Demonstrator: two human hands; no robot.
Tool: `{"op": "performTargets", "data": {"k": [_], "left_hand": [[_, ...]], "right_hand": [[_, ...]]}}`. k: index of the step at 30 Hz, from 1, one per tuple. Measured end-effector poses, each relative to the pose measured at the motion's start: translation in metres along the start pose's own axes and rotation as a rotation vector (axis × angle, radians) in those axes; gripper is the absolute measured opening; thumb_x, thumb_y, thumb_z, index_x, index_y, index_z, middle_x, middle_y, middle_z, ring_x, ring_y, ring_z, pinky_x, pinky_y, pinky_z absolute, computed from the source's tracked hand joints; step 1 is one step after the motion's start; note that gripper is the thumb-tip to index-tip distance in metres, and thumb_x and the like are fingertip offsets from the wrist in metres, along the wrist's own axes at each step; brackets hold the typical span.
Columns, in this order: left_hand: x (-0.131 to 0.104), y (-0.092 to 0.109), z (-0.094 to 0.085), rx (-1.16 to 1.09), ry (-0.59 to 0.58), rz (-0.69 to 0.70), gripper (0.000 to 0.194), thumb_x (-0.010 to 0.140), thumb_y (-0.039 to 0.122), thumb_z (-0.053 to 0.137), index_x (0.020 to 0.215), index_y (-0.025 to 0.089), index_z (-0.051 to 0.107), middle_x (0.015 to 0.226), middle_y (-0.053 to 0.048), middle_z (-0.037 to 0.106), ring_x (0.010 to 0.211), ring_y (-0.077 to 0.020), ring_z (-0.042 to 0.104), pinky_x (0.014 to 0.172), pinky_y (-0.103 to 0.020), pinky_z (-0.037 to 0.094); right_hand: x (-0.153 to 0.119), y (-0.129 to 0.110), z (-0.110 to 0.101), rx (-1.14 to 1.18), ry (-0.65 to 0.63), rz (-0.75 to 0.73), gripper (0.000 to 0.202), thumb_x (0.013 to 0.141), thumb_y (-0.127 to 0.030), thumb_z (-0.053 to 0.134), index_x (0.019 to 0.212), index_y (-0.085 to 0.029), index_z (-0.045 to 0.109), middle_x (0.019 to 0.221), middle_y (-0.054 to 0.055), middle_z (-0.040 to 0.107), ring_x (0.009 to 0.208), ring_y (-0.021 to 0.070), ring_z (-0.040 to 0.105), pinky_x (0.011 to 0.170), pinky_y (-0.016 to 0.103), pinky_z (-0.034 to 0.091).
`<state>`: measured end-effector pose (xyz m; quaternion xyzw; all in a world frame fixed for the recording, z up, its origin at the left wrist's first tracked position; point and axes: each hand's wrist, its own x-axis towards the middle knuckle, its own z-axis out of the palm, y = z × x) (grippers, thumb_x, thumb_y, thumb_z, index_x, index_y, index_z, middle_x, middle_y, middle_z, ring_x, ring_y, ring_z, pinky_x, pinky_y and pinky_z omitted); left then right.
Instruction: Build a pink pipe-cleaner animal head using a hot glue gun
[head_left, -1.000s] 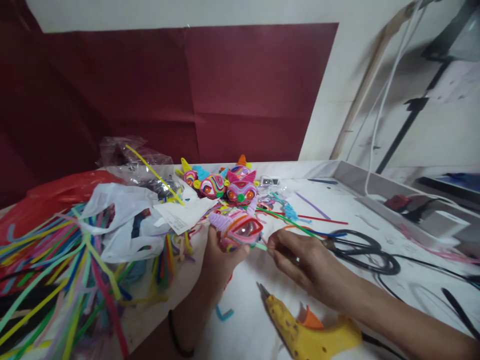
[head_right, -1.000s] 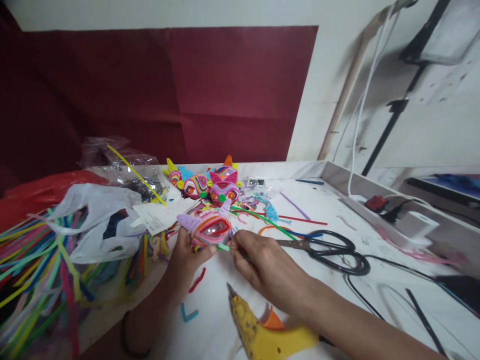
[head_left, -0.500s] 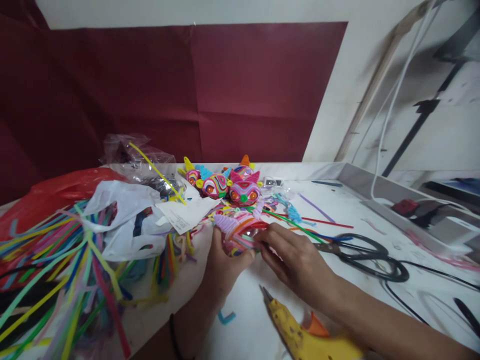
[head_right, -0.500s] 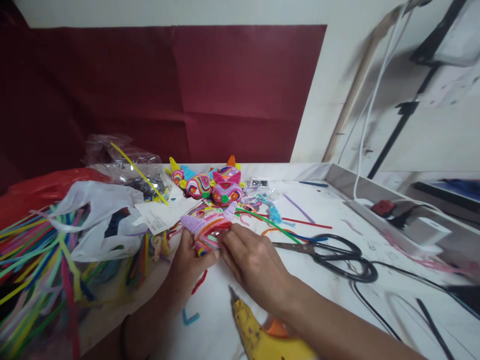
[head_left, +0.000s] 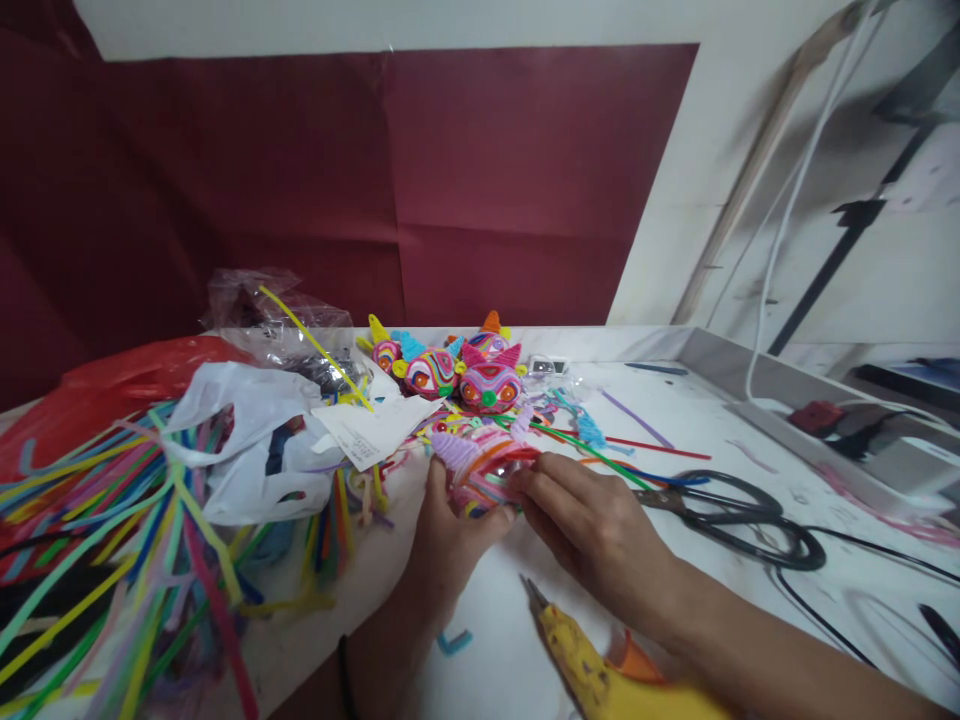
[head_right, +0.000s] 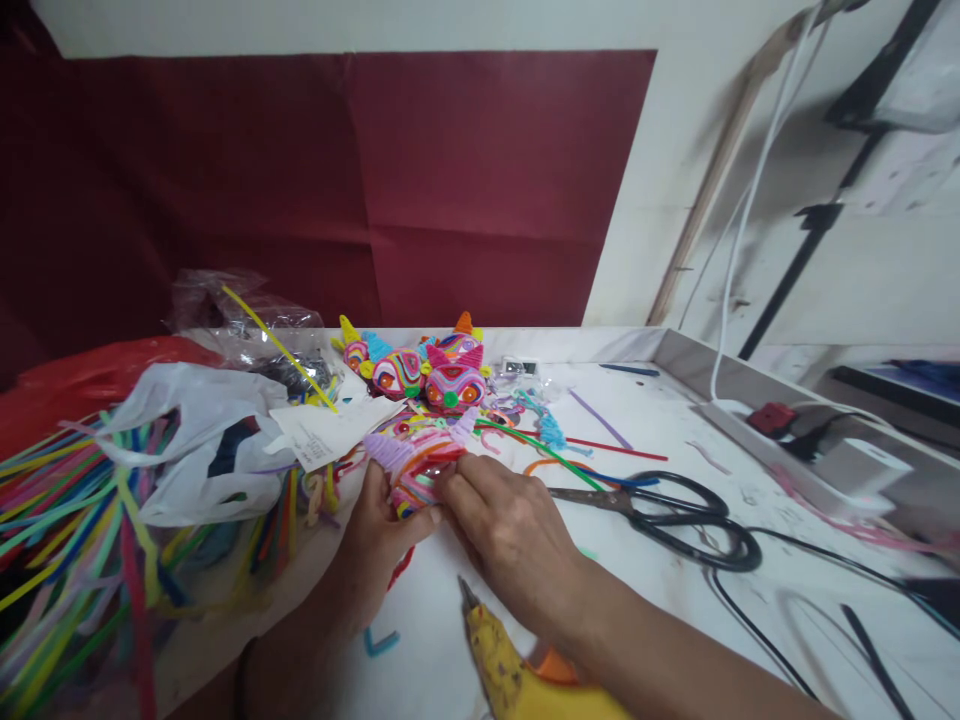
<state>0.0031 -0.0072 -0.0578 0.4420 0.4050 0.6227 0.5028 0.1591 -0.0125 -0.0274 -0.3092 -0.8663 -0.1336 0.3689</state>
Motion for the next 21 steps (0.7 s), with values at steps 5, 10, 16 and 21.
{"op": "performTargets", "data": {"k": [5, 10, 16, 21], "left_hand": [[0.0009, -0.0007, 0.0011, 0.022, -0.037, 0.007, 0.068, 0.056, 0.009, 0.073, 0.119, 0.024, 0.051, 0.112, -0.005, 0.067, 0.105, -0.0246, 0.063, 0.093, -0.035, 0.049], [-0.0011, 0.0011, 0.0024, -0.115, -0.089, -0.079, 0.064, 0.066, 0.018, 0.066, 0.126, 0.026, 0.048, 0.113, -0.006, 0.068, 0.100, -0.0245, 0.064, 0.086, -0.037, 0.052], [-0.0022, 0.0027, 0.0012, -0.110, -0.059, -0.167, 0.061, 0.073, 0.028, 0.065, 0.131, 0.032, 0.045, 0.119, -0.006, 0.064, 0.104, -0.0252, 0.063, 0.078, -0.036, 0.054], [0.0001, 0.0032, 0.0026, -0.097, -0.033, -0.152, 0.056, 0.072, 0.025, 0.064, 0.125, 0.029, 0.048, 0.116, -0.006, 0.066, 0.101, -0.0243, 0.064, 0.078, -0.036, 0.055]], "right_hand": [[0.0017, -0.0021, -0.0036, -0.056, -0.025, -0.017, 0.026, 0.100, -0.016, 0.036, 0.092, -0.016, 0.061, 0.078, 0.005, 0.062, 0.066, 0.0157, 0.055, 0.053, 0.026, 0.041], [0.0023, -0.0033, -0.0060, -0.089, -0.035, -0.041, 0.030, 0.100, -0.013, 0.034, 0.088, -0.015, 0.062, 0.076, 0.005, 0.060, 0.064, 0.0157, 0.052, 0.052, 0.027, 0.040], [0.0018, -0.0041, -0.0066, -0.117, -0.053, -0.063, 0.031, 0.099, -0.013, 0.033, 0.089, -0.016, 0.062, 0.076, 0.006, 0.061, 0.065, 0.0166, 0.052, 0.051, 0.027, 0.040], [0.0030, -0.0053, -0.0072, -0.104, -0.067, -0.083, 0.033, 0.100, -0.013, 0.032, 0.089, -0.015, 0.063, 0.076, 0.006, 0.061, 0.065, 0.0178, 0.053, 0.051, 0.028, 0.041]]}}
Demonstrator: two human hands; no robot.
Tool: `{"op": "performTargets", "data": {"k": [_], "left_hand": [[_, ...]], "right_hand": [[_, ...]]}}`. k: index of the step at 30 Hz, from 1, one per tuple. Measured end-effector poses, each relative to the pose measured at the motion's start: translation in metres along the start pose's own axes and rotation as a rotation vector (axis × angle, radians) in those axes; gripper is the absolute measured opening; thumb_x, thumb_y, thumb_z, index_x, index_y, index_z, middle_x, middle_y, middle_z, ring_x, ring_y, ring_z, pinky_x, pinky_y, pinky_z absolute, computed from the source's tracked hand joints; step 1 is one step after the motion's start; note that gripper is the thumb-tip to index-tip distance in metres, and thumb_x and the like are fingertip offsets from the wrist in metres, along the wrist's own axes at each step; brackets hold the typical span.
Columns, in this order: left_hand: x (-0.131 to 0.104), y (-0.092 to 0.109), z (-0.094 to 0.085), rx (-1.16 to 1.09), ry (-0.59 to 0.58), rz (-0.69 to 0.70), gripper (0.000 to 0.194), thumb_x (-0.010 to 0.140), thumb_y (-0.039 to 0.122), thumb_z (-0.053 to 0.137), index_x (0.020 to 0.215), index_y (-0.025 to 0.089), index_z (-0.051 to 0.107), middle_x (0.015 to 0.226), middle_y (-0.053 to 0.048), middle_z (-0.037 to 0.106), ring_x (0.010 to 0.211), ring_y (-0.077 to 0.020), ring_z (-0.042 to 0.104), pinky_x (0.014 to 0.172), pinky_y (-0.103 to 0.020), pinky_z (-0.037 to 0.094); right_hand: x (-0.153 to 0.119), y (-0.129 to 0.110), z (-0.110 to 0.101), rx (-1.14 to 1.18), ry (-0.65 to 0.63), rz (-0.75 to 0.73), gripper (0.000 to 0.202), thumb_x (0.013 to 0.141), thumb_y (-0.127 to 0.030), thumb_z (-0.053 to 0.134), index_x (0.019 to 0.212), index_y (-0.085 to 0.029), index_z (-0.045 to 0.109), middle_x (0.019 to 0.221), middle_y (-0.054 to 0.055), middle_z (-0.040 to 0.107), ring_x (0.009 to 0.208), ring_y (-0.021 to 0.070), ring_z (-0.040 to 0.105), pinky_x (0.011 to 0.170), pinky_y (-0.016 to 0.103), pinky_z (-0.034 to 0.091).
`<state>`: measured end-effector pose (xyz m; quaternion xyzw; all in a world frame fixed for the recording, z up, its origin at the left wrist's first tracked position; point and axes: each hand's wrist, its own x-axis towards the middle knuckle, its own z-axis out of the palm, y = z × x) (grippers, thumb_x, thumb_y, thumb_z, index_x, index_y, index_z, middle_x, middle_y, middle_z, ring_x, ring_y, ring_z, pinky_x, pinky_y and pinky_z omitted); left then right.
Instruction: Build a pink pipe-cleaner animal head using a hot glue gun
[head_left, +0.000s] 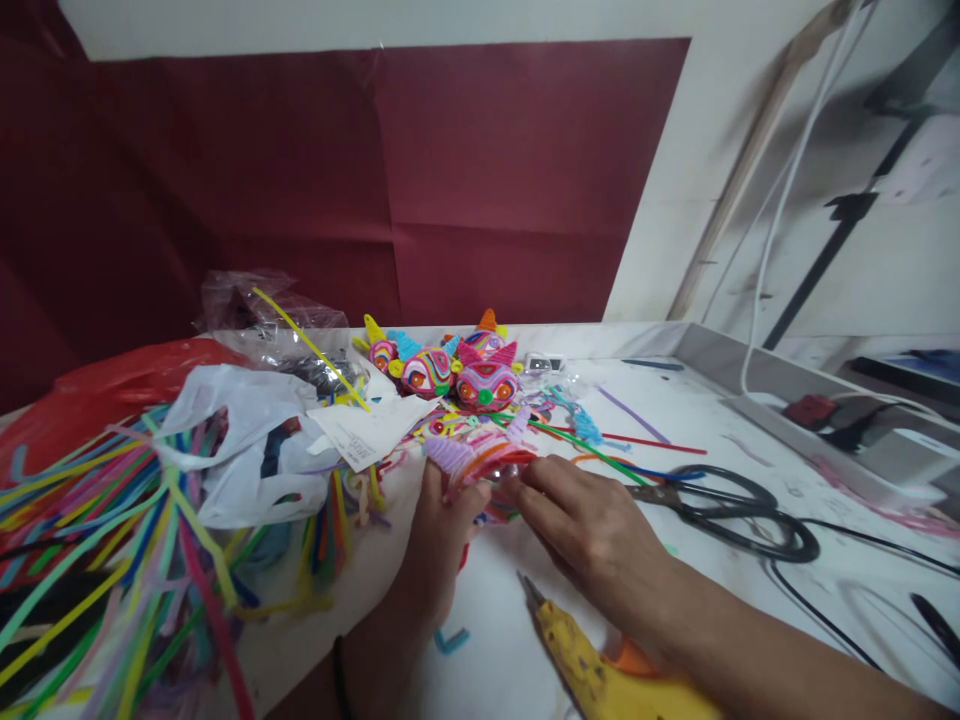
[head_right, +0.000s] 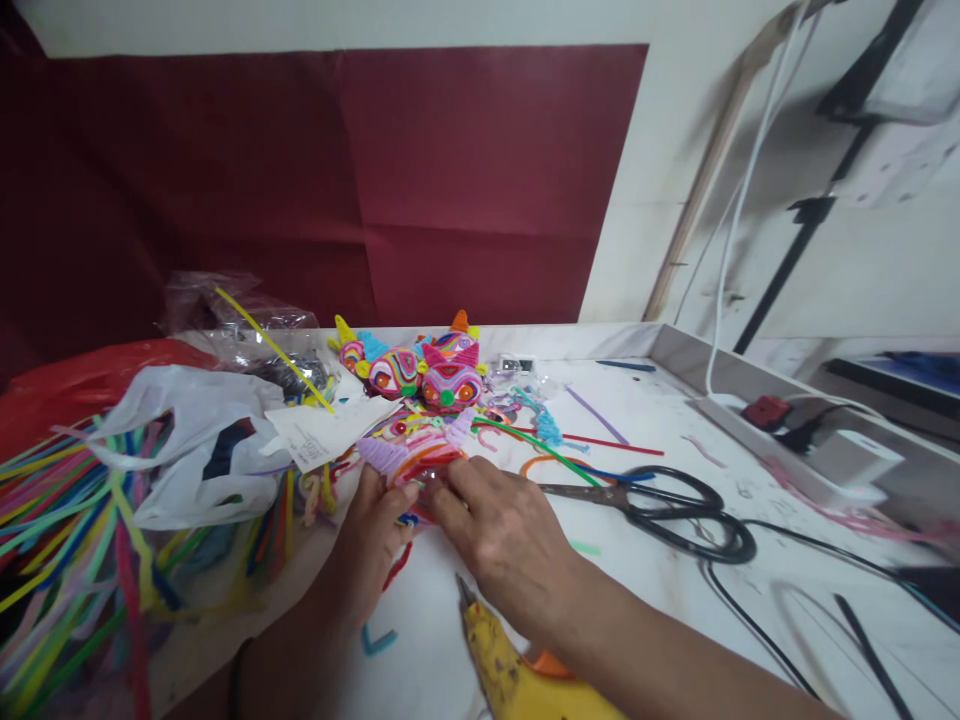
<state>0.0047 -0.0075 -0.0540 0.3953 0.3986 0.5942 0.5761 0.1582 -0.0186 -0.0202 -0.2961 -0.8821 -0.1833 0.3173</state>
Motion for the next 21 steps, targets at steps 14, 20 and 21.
{"op": "performTargets", "data": {"k": [14, 20, 21], "left_hand": [[-0.001, 0.005, 0.000, -0.008, 0.036, -0.009, 0.052, 0.069, 0.023, 0.067, 0.119, 0.025, 0.053, 0.115, -0.006, 0.066, 0.098, -0.0240, 0.065, 0.077, -0.035, 0.057], [-0.001, 0.004, -0.002, -0.020, 0.016, -0.046, 0.054, 0.070, 0.024, 0.066, 0.122, 0.028, 0.051, 0.122, -0.007, 0.063, 0.107, -0.0267, 0.062, 0.080, -0.039, 0.057], [-0.001, 0.004, -0.002, -0.022, 0.009, -0.051, 0.055, 0.071, 0.024, 0.066, 0.123, 0.029, 0.051, 0.123, -0.007, 0.062, 0.109, -0.0269, 0.061, 0.081, -0.040, 0.057]], "right_hand": [[-0.008, 0.010, -0.005, 0.443, 0.029, 0.204, 0.013, 0.093, -0.010, 0.051, 0.095, -0.017, 0.061, 0.082, 0.006, 0.063, 0.073, 0.0159, 0.058, 0.064, 0.026, 0.047], [-0.011, 0.018, -0.005, 0.480, 0.012, 0.191, 0.020, 0.091, -0.006, 0.049, 0.097, -0.018, 0.064, 0.083, 0.006, 0.062, 0.075, 0.0159, 0.057, 0.064, 0.027, 0.046], [-0.012, 0.019, -0.004, 0.479, 0.011, 0.186, 0.021, 0.090, -0.005, 0.049, 0.097, -0.018, 0.064, 0.083, 0.006, 0.062, 0.075, 0.0161, 0.057, 0.064, 0.027, 0.045]]}}
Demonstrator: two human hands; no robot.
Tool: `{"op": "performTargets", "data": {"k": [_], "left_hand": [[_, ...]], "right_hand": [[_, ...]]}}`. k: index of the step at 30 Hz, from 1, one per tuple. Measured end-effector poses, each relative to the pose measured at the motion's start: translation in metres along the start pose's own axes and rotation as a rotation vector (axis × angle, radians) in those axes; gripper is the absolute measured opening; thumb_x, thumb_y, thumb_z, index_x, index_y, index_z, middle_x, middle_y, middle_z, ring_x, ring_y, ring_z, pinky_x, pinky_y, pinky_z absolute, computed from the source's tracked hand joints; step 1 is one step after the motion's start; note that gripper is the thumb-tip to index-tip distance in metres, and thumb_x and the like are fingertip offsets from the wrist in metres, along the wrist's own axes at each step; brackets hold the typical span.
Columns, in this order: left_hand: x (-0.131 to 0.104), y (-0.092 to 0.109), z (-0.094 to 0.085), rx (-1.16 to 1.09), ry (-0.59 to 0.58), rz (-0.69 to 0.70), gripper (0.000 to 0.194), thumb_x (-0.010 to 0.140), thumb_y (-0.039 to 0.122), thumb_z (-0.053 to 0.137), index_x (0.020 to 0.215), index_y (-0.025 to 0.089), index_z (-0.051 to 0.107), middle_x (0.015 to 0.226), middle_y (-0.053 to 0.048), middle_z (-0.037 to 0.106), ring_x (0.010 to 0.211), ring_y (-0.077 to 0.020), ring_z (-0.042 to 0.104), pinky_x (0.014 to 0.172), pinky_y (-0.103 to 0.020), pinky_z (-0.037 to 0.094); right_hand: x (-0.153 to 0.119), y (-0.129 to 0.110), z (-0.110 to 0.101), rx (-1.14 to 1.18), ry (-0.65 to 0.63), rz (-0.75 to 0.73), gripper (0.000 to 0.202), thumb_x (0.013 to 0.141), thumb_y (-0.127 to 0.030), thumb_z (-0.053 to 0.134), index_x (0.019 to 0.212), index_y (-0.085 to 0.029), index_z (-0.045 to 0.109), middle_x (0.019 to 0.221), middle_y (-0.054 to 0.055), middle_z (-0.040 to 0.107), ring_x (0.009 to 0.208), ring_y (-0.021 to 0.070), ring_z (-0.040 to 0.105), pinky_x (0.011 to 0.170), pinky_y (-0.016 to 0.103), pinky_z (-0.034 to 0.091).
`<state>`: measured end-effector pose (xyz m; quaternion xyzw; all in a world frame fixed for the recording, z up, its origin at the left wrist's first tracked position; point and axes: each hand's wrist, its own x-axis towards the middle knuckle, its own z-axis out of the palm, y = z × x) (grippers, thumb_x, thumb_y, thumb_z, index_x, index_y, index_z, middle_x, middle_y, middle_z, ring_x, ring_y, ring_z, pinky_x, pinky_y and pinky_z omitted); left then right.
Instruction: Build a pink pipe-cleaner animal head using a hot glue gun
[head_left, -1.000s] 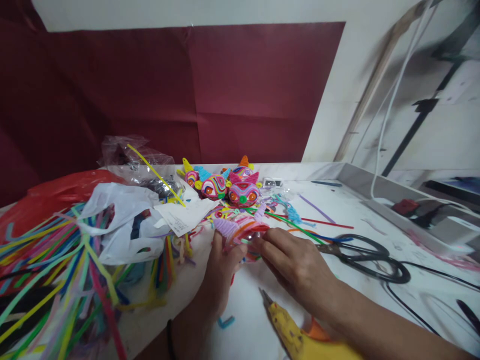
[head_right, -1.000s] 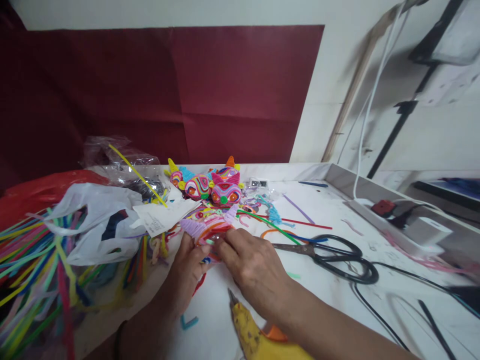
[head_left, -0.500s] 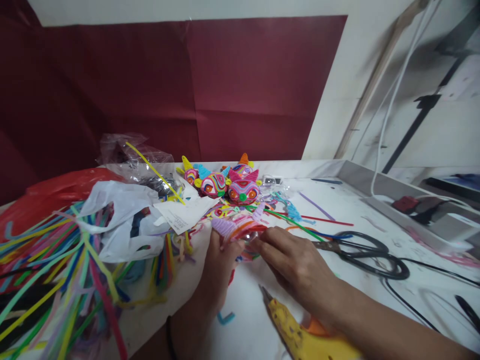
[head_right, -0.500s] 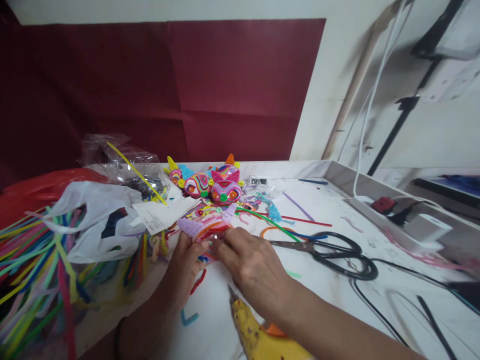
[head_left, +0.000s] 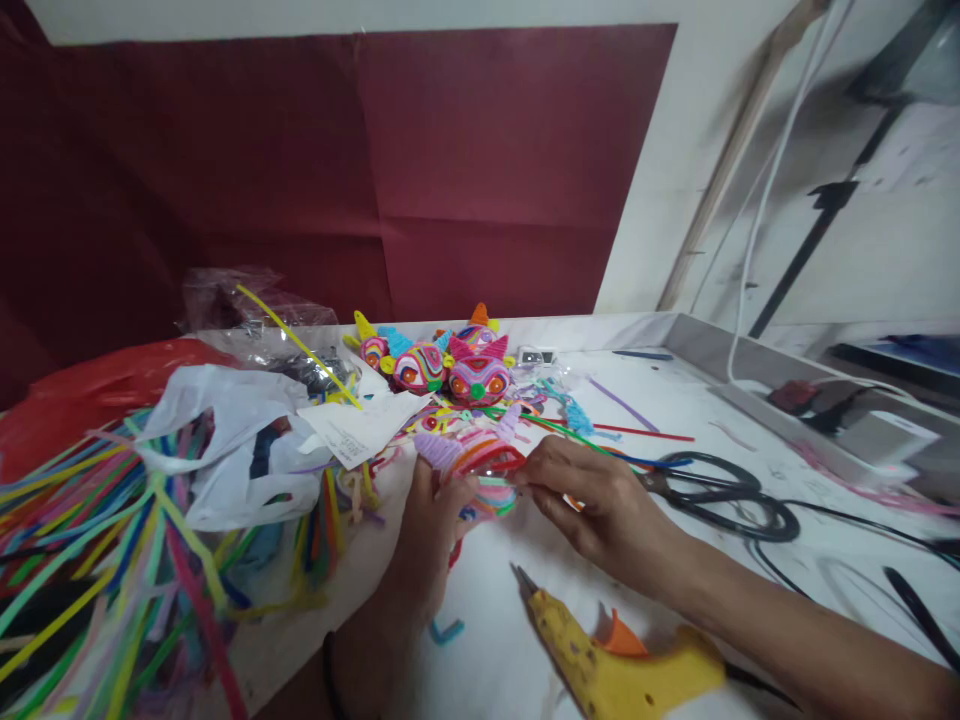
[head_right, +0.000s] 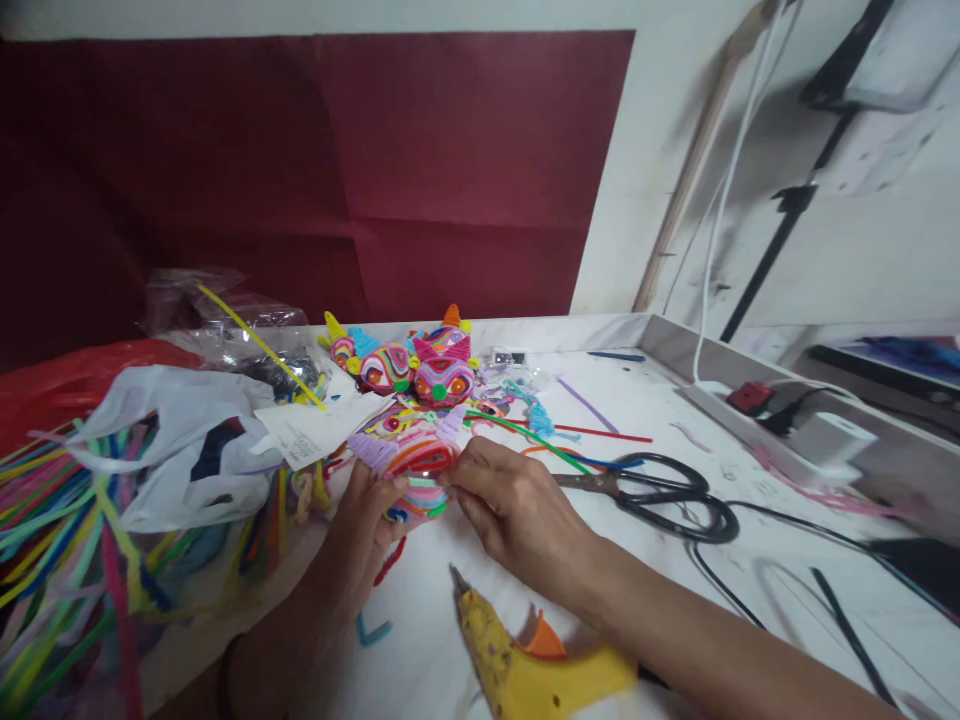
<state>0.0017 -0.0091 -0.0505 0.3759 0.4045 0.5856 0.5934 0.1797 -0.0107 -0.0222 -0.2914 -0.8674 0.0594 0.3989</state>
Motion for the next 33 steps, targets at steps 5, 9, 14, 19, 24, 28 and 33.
{"op": "performTargets", "data": {"k": [5, 9, 14, 19, 24, 28, 33], "left_hand": [[0.0017, -0.0009, 0.0004, -0.021, -0.002, -0.028, 0.056, 0.070, 0.026, 0.068, 0.123, 0.031, 0.050, 0.120, -0.004, 0.065, 0.109, -0.0257, 0.062, 0.086, -0.043, 0.055], [0.0032, -0.0018, -0.0003, -0.013, 0.026, -0.046, 0.054, 0.067, 0.025, 0.070, 0.119, 0.031, 0.053, 0.118, -0.003, 0.065, 0.106, -0.0255, 0.064, 0.082, -0.040, 0.056], [0.0014, -0.0007, -0.0006, 0.019, 0.007, -0.030, 0.052, 0.073, 0.026, 0.066, 0.122, 0.030, 0.051, 0.122, -0.005, 0.063, 0.109, -0.0256, 0.062, 0.082, -0.039, 0.057], [0.0040, -0.0022, -0.0025, 0.005, -0.002, -0.059, 0.057, 0.069, 0.027, 0.069, 0.122, 0.030, 0.050, 0.123, -0.005, 0.064, 0.108, -0.0271, 0.062, 0.083, -0.042, 0.056], [0.0039, -0.0008, -0.0018, 0.004, -0.021, -0.063, 0.049, 0.069, 0.026, 0.069, 0.116, 0.029, 0.053, 0.122, -0.006, 0.064, 0.111, -0.0290, 0.060, 0.084, -0.043, 0.056], [0.0004, 0.0017, 0.0012, -0.003, -0.024, -0.061, 0.043, 0.071, 0.026, 0.068, 0.112, 0.027, 0.054, 0.119, -0.006, 0.065, 0.108, -0.0276, 0.062, 0.082, -0.041, 0.056], [-0.0008, 0.0012, 0.0018, 0.006, -0.016, -0.086, 0.041, 0.072, 0.024, 0.065, 0.111, 0.027, 0.053, 0.115, -0.004, 0.065, 0.104, -0.0241, 0.062, 0.080, -0.038, 0.056]], "right_hand": [[0.0007, 0.0036, 0.0008, 0.011, -0.013, -0.018, 0.026, 0.089, -0.002, 0.048, 0.097, -0.019, 0.067, 0.083, 0.006, 0.060, 0.075, 0.0164, 0.055, 0.064, 0.027, 0.044], [0.0030, 0.0021, 0.0010, 0.019, -0.022, -0.021, 0.031, 0.090, -0.003, 0.045, 0.103, -0.019, 0.068, 0.080, 0.005, 0.058, 0.073, 0.0155, 0.053, 0.061, 0.026, 0.041], [0.0023, 0.0035, 0.0024, 0.014, -0.042, -0.039, 0.039, 0.087, 0.002, 0.045, 0.110, -0.022, 0.067, 0.080, 0.003, 0.055, 0.072, 0.0147, 0.051, 0.061, 0.025, 0.038], [0.0032, 0.0038, 0.0020, -0.028, -0.060, -0.072, 0.042, 0.086, 0.003, 0.044, 0.110, -0.021, 0.067, 0.078, 0.003, 0.053, 0.071, 0.0147, 0.049, 0.061, 0.025, 0.036], [0.0040, -0.0009, -0.0001, -0.155, -0.078, -0.092, 0.036, 0.086, 0.003, 0.042, 0.095, -0.017, 0.070, 0.074, 0.003, 0.052, 0.068, 0.0150, 0.045, 0.060, 0.026, 0.033], [0.0033, -0.0012, 0.0008, -0.233, -0.066, -0.125, 0.033, 0.088, 0.000, 0.042, 0.092, -0.015, 0.070, 0.073, 0.004, 0.054, 0.067, 0.0157, 0.045, 0.061, 0.028, 0.032], [0.0020, 0.0016, 0.0025, -0.271, -0.057, -0.148, 0.033, 0.089, 0.000, 0.042, 0.093, -0.017, 0.070, 0.075, 0.005, 0.056, 0.068, 0.0164, 0.046, 0.062, 0.028, 0.032]]}}
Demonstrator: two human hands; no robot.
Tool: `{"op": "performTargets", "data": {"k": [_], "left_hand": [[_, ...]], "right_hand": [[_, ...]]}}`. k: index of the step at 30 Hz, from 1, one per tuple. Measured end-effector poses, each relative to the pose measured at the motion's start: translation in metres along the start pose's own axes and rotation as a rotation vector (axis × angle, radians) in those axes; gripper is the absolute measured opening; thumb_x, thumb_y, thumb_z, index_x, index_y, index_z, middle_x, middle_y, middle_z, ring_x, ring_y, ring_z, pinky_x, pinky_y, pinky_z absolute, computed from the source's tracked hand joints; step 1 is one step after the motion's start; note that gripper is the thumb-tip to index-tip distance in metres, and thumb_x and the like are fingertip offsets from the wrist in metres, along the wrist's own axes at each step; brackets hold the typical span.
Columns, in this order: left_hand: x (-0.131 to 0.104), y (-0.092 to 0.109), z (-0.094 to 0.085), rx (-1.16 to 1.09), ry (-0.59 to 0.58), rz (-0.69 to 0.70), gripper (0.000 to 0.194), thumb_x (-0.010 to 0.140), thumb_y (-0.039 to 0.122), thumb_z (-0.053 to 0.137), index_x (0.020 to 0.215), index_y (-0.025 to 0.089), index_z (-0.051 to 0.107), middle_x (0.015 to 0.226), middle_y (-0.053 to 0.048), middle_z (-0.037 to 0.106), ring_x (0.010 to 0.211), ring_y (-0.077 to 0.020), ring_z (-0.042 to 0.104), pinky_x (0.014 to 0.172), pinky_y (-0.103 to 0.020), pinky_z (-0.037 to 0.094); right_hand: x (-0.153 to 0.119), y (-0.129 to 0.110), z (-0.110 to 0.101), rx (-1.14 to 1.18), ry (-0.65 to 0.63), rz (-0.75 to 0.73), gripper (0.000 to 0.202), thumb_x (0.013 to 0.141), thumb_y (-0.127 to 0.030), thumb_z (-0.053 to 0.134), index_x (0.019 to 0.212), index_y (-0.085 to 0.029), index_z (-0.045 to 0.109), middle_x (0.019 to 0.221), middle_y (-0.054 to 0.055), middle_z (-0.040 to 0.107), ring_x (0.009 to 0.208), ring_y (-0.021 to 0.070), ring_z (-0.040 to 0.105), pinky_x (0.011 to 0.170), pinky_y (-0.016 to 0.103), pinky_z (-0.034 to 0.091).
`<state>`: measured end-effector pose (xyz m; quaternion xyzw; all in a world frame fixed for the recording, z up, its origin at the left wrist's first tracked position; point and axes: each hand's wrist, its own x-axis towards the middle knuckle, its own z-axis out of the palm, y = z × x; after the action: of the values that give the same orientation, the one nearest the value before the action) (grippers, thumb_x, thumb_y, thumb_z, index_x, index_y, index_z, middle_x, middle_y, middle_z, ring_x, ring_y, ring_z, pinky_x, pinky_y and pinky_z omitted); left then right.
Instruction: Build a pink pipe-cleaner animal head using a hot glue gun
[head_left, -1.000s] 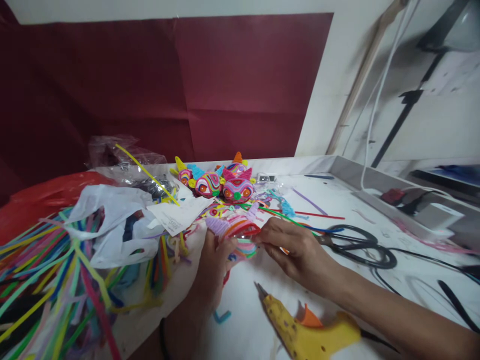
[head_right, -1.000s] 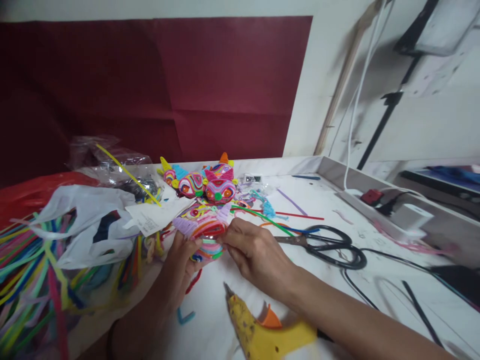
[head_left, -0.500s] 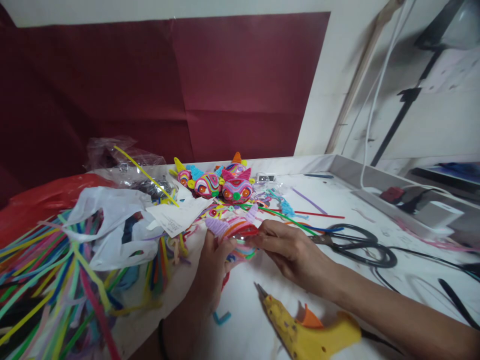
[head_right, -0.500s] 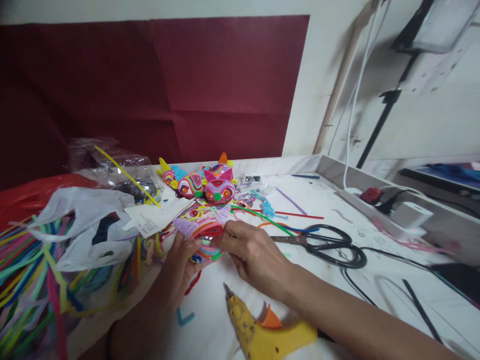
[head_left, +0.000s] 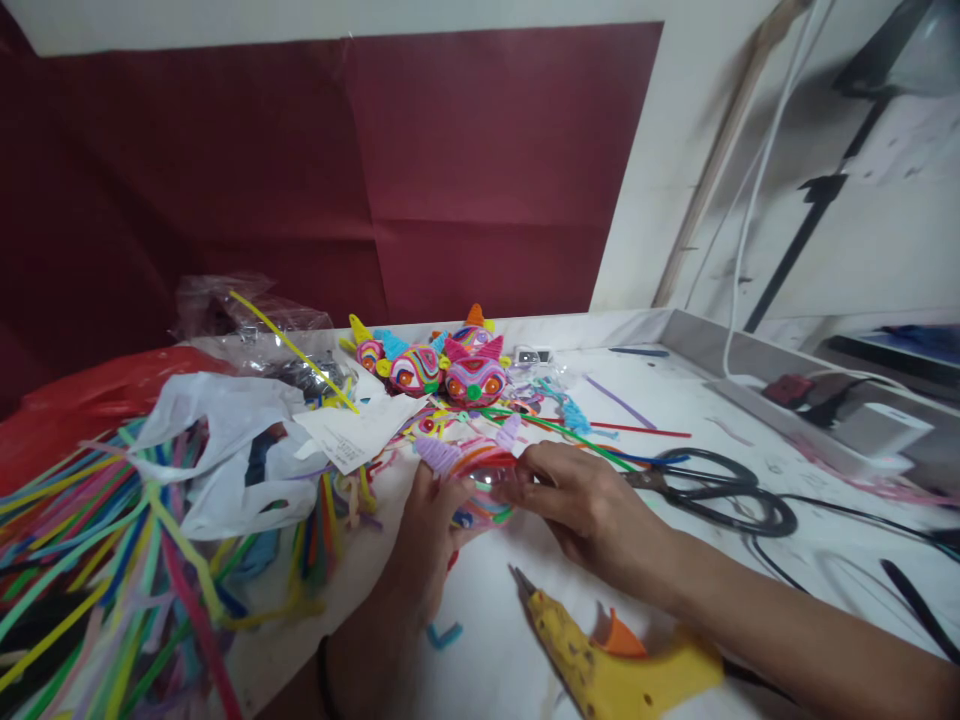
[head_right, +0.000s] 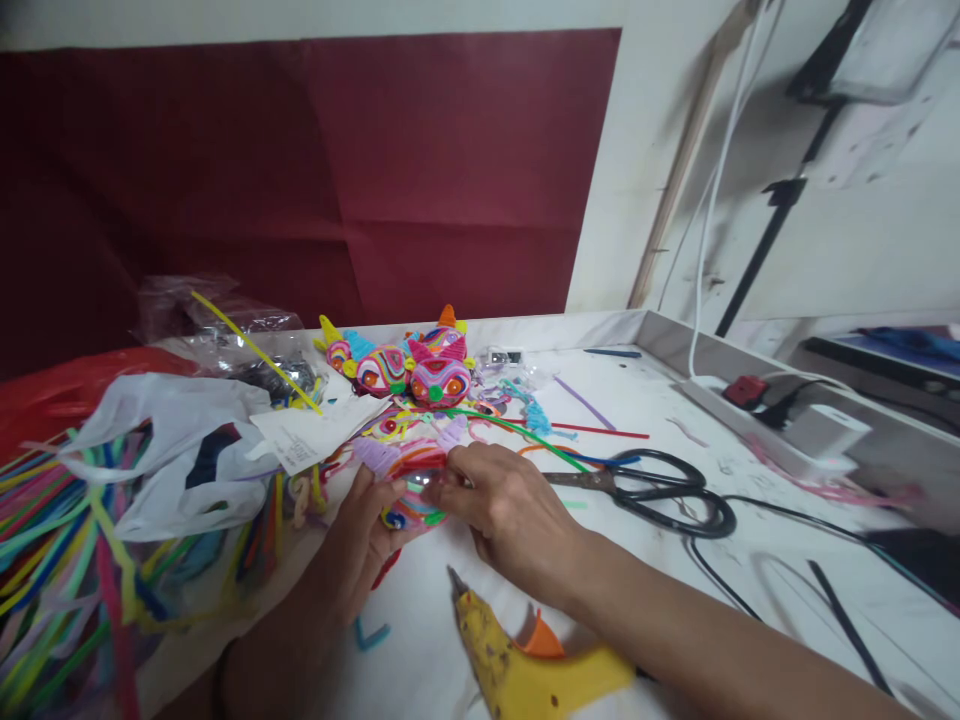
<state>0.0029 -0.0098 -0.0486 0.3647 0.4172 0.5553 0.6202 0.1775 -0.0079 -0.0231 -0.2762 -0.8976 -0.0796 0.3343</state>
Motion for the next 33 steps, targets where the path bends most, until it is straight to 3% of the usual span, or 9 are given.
{"op": "performTargets", "data": {"k": [7, 15, 23, 33], "left_hand": [[-0.0004, 0.0002, -0.0006, -0.006, -0.003, -0.015, 0.042, 0.071, 0.026, 0.067, 0.110, 0.028, 0.054, 0.106, -0.005, 0.064, 0.098, -0.0241, 0.061, 0.079, -0.039, 0.056], [-0.0032, 0.0022, 0.0025, -0.065, -0.042, -0.027, 0.052, 0.074, 0.026, 0.065, 0.124, 0.030, 0.052, 0.117, -0.006, 0.065, 0.106, -0.0262, 0.062, 0.087, -0.043, 0.054], [0.0017, -0.0041, -0.0056, -0.202, -0.103, -0.049, 0.058, 0.078, 0.028, 0.064, 0.133, 0.030, 0.046, 0.126, -0.007, 0.064, 0.114, -0.0267, 0.060, 0.091, -0.045, 0.052], [-0.0038, 0.0010, 0.0015, -0.005, -0.044, -0.024, 0.058, 0.069, 0.023, 0.070, 0.124, 0.031, 0.051, 0.121, -0.008, 0.065, 0.105, -0.0288, 0.064, 0.087, -0.046, 0.054]], "right_hand": [[-0.0031, 0.0000, 0.0020, -0.034, 0.009, -0.017, 0.033, 0.087, -0.001, 0.043, 0.097, -0.016, 0.070, 0.079, 0.007, 0.060, 0.070, 0.0176, 0.049, 0.062, 0.030, 0.032], [-0.0033, -0.0010, 0.0018, -0.073, 0.027, -0.030, 0.032, 0.088, -0.002, 0.043, 0.096, -0.016, 0.070, 0.075, 0.006, 0.059, 0.068, 0.0175, 0.049, 0.061, 0.030, 0.033], [-0.0032, -0.0016, 0.0006, -0.075, 0.023, -0.036, 0.031, 0.089, -0.002, 0.042, 0.095, -0.017, 0.068, 0.075, 0.006, 0.058, 0.067, 0.0176, 0.048, 0.060, 0.030, 0.033], [-0.0028, -0.0050, -0.0007, -0.092, 0.016, -0.047, 0.031, 0.087, 0.001, 0.041, 0.087, -0.016, 0.067, 0.074, 0.006, 0.058, 0.066, 0.0171, 0.048, 0.059, 0.030, 0.032]]}}
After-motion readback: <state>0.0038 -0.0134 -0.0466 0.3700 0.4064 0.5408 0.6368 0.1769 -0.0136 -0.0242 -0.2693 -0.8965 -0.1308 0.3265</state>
